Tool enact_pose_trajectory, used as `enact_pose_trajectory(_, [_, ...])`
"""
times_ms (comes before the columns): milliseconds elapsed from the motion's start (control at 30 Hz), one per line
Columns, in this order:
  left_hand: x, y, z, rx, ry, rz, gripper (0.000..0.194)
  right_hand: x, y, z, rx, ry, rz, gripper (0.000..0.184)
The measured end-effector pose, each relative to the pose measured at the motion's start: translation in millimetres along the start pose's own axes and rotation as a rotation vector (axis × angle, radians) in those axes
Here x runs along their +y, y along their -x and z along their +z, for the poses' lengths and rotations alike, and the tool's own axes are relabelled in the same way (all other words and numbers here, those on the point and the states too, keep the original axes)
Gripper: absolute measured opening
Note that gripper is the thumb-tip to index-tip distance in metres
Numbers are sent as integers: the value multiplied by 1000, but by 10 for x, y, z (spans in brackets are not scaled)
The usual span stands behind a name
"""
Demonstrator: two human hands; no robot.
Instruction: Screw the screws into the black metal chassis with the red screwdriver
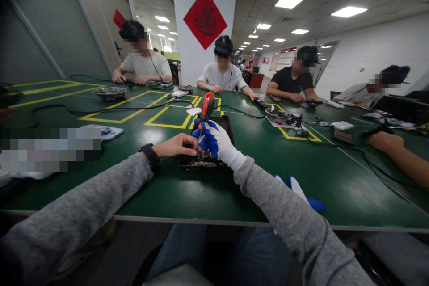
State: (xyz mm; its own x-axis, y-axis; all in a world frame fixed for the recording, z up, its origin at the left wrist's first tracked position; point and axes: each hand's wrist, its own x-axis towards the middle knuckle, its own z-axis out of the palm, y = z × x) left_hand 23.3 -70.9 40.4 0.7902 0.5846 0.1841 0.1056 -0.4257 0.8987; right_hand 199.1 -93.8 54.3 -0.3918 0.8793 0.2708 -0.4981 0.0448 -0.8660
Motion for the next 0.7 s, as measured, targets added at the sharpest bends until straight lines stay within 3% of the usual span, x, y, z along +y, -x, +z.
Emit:
enact_pose_trajectory(200, [-7,1,-1,16,-13,31,22,-13,10,19,28,31,4,28])
enact_pose_trajectory(433, [-11,16,-24,-63,55,-10,26,10,-8,-20,16,9,24,30])
enact_pose_trajectory(700, [-13,1,-7,8,2,18,23,-44,38,66,59,-10,2,29])
